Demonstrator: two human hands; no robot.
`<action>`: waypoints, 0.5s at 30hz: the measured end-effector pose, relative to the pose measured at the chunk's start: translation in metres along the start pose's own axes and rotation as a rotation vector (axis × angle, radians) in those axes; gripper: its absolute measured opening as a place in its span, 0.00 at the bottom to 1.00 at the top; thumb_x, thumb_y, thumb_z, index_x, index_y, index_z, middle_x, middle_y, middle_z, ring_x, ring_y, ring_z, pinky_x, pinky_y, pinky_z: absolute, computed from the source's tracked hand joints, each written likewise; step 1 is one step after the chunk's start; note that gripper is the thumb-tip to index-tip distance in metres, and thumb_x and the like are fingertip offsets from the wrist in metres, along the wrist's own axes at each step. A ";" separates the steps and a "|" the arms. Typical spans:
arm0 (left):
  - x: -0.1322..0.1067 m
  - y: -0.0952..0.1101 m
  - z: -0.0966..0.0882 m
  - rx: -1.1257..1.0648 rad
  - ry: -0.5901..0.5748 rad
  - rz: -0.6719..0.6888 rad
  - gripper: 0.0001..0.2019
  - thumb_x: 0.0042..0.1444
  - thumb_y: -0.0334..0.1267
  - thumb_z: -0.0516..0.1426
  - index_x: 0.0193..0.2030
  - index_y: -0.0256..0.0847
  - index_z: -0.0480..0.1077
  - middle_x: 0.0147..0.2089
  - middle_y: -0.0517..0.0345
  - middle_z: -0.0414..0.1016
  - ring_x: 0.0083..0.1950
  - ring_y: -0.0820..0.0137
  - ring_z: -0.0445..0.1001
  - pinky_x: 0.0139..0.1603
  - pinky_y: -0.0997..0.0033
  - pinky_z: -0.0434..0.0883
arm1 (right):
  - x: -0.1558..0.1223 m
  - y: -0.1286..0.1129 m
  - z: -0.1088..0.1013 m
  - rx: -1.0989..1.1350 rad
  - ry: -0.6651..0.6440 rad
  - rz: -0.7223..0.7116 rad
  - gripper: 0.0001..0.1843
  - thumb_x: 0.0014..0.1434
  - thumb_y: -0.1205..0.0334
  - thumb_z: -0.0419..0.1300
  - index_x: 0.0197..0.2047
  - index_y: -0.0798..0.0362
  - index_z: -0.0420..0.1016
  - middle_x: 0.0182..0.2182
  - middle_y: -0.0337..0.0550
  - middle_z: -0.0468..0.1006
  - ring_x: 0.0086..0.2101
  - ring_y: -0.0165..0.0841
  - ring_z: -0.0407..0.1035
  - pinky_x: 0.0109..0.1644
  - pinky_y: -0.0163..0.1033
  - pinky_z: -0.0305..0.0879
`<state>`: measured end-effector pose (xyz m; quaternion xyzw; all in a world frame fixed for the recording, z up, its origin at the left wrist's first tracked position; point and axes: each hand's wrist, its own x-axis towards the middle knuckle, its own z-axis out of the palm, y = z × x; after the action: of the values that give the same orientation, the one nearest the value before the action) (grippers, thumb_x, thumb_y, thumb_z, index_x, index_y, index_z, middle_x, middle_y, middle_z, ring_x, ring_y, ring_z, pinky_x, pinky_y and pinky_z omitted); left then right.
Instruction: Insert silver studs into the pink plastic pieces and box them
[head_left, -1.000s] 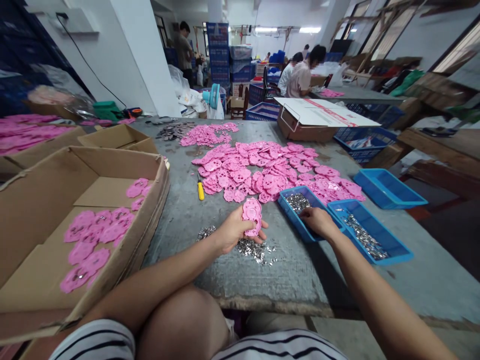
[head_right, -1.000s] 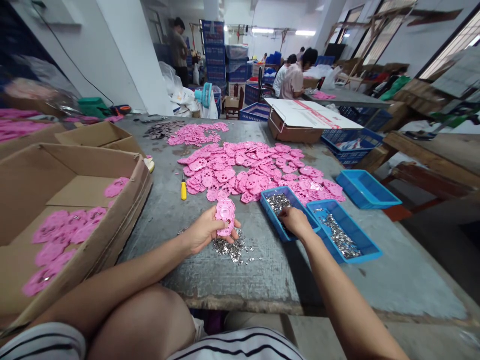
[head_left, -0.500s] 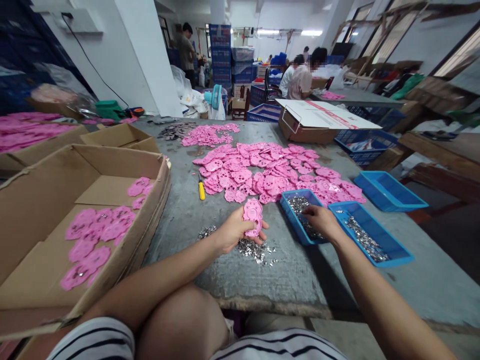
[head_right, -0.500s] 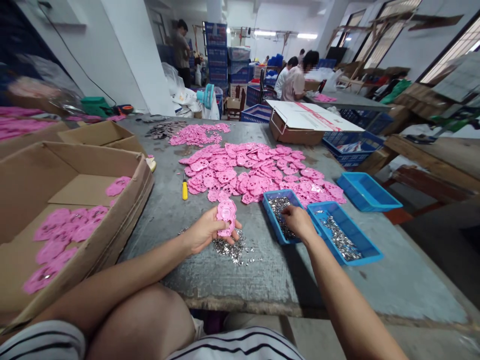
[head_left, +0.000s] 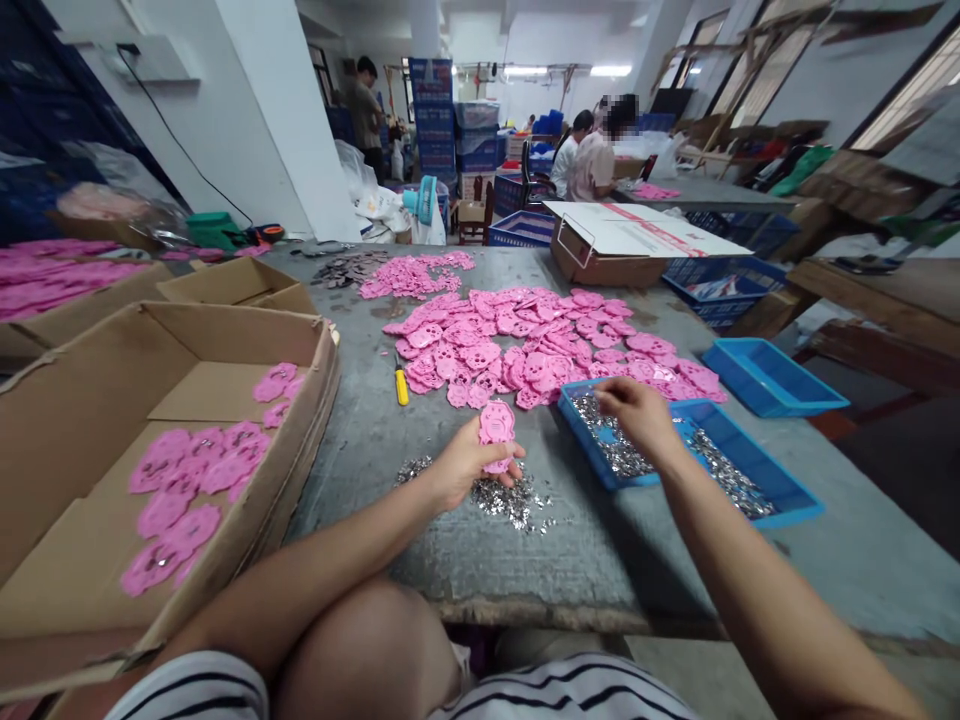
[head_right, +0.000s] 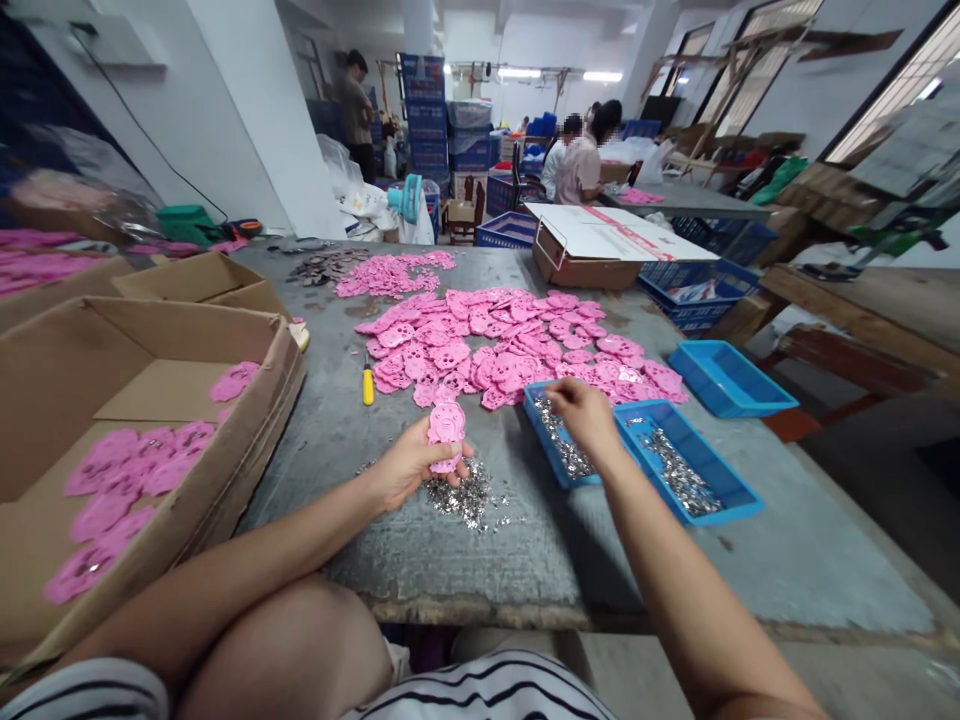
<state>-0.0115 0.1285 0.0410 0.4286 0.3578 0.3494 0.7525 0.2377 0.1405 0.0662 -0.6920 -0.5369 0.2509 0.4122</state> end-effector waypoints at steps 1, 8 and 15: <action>0.000 0.001 0.000 0.002 0.000 0.003 0.25 0.40 0.41 0.68 0.41 0.38 0.61 0.32 0.57 0.76 0.25 0.71 0.75 0.24 0.73 0.71 | 0.008 0.010 -0.015 -0.077 0.093 0.056 0.06 0.45 0.58 0.61 0.24 0.51 0.71 0.20 0.38 0.72 0.24 0.33 0.65 0.32 0.39 0.61; 0.003 -0.002 0.005 -0.015 -0.057 -0.021 0.24 0.40 0.40 0.68 0.41 0.38 0.62 0.32 0.57 0.76 0.24 0.72 0.75 0.23 0.75 0.70 | 0.005 0.065 -0.065 -0.023 0.211 0.254 0.11 0.38 0.56 0.63 0.15 0.50 0.65 0.14 0.40 0.69 0.21 0.36 0.66 0.26 0.39 0.59; 0.000 -0.001 0.002 -0.011 -0.065 -0.015 0.23 0.41 0.39 0.68 0.41 0.38 0.62 0.33 0.56 0.76 0.25 0.72 0.75 0.24 0.75 0.71 | -0.003 0.046 -0.046 0.125 0.220 0.201 0.17 0.33 0.51 0.69 0.21 0.50 0.67 0.18 0.38 0.71 0.23 0.33 0.66 0.27 0.38 0.62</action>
<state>-0.0095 0.1279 0.0412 0.4331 0.3344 0.3314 0.7686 0.2977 0.1197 0.0518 -0.7387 -0.4000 0.2462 0.4835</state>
